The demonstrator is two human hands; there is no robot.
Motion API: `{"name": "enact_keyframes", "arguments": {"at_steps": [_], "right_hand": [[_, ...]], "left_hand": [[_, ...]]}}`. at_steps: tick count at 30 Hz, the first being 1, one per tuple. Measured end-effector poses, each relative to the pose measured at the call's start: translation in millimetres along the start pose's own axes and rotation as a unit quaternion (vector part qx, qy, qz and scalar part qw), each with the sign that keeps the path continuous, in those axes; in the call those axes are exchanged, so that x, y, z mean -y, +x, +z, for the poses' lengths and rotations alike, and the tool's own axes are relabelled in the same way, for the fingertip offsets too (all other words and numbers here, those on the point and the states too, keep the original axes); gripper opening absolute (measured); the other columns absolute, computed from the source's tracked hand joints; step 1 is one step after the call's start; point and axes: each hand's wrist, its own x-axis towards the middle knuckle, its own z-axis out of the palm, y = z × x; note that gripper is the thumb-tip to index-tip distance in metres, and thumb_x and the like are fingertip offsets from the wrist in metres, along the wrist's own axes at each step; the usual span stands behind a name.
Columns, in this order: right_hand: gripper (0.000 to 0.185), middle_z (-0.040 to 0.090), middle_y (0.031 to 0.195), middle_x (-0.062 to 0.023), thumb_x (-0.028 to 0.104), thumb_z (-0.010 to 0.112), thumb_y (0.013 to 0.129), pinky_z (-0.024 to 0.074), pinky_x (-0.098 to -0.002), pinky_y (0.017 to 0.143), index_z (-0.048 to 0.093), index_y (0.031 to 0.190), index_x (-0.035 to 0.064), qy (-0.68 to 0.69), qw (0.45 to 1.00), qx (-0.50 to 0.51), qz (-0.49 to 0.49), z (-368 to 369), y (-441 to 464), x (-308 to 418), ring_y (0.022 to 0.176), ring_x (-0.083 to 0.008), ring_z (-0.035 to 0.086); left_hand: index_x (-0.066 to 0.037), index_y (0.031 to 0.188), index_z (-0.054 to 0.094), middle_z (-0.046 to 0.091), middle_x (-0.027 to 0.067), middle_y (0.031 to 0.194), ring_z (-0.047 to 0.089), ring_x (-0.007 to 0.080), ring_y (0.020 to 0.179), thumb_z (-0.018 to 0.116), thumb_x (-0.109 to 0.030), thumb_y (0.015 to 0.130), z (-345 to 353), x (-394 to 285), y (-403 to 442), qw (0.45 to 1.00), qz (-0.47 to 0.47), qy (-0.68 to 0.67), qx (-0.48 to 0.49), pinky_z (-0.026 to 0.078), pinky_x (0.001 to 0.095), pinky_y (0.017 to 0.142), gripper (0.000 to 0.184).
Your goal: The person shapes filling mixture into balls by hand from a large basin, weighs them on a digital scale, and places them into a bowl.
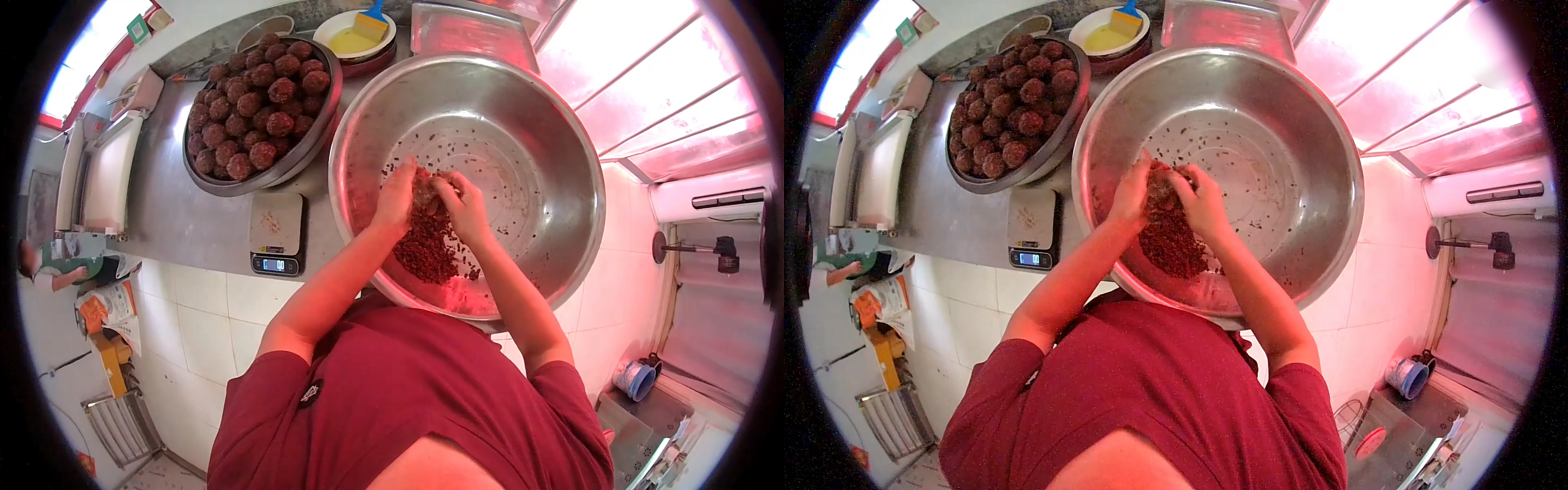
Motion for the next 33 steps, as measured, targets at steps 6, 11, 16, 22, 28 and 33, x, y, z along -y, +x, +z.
{"name": "enact_keyframes", "arguments": {"at_steps": [6,11,16,22,28,33], "right_hand": [[0.025,0.064,0.088,-0.0109,0.016,0.062,0.087,0.0485,-0.0283,0.071,0.058,0.102,-0.0035,0.147,0.986,0.036,0.076,-2,-2,12,0.076,-0.0150,0.060],[0.020,0.061,0.077,-0.0059,0.017,0.057,0.091,0.0465,-0.0247,0.056,0.058,0.098,-0.0007,0.049,0.998,0.031,0.009,-2,3,19,0.062,-0.0121,0.058],[0.020,0.060,0.072,-0.0040,0.019,0.057,0.092,0.0448,-0.0239,0.051,0.058,0.096,-0.0001,0.086,0.994,0.051,0.047,-3,1,27,0.058,-0.0108,0.056],[0.021,0.062,0.079,-0.0059,0.016,0.061,0.089,0.0461,-0.0264,0.062,0.060,0.095,-0.0037,0.037,0.999,0.028,0.008,2,1,25,0.068,-0.0103,0.056],[0.023,0.062,0.081,-0.0063,0.016,0.063,0.087,0.0459,-0.0268,0.063,0.060,0.097,-0.0041,0.085,0.995,0.000,0.052,-9,6,7,0.070,-0.0119,0.056],[0.018,0.060,0.079,-0.0047,0.013,0.063,0.088,0.0447,-0.0229,0.059,0.058,0.097,-0.0016,0.004,0.999,0.053,0.002,0,-1,25,0.068,-0.0101,0.056]], "left_hand": [[-0.003,0.101,0.055,0.060,0.0019,0.085,0.055,0.0084,0.078,0.046,-0.039,0.098,1,-4,-1,0.994,0.082,0.050,0.049,0.045,0.0240,0.070,0.037],[0.000,0.108,0.049,0.061,0.0057,0.085,0.057,0.0107,0.078,0.054,-0.039,0.094,-6,-2,2,0.935,0.237,0.263,0.003,0.046,0.0255,0.071,0.042],[0.001,0.118,0.040,0.060,0.0091,0.082,0.058,0.0125,0.075,0.058,-0.040,0.091,-9,-11,5,0.989,0.103,0.101,0.010,0.046,0.0268,0.071,0.051],[-0.001,0.096,0.055,0.061,0.0082,0.079,0.060,0.0146,0.071,0.055,-0.044,0.092,-10,-9,10,0.965,0.174,0.198,0.016,0.048,0.0284,0.066,0.043],[-0.003,0.095,0.060,0.064,0.0120,0.090,0.063,0.0265,0.085,0.051,-0.059,0.087,-27,-16,10,0.968,-0.157,-0.190,0.038,0.054,0.0386,0.078,0.058],[-0.004,0.086,0.061,0.064,0.0092,0.081,0.064,0.0252,0.078,0.053,-0.053,0.089,-18,-16,2,0.960,-0.161,-0.226,0.036,0.054,0.0402,0.068,0.049]]}}
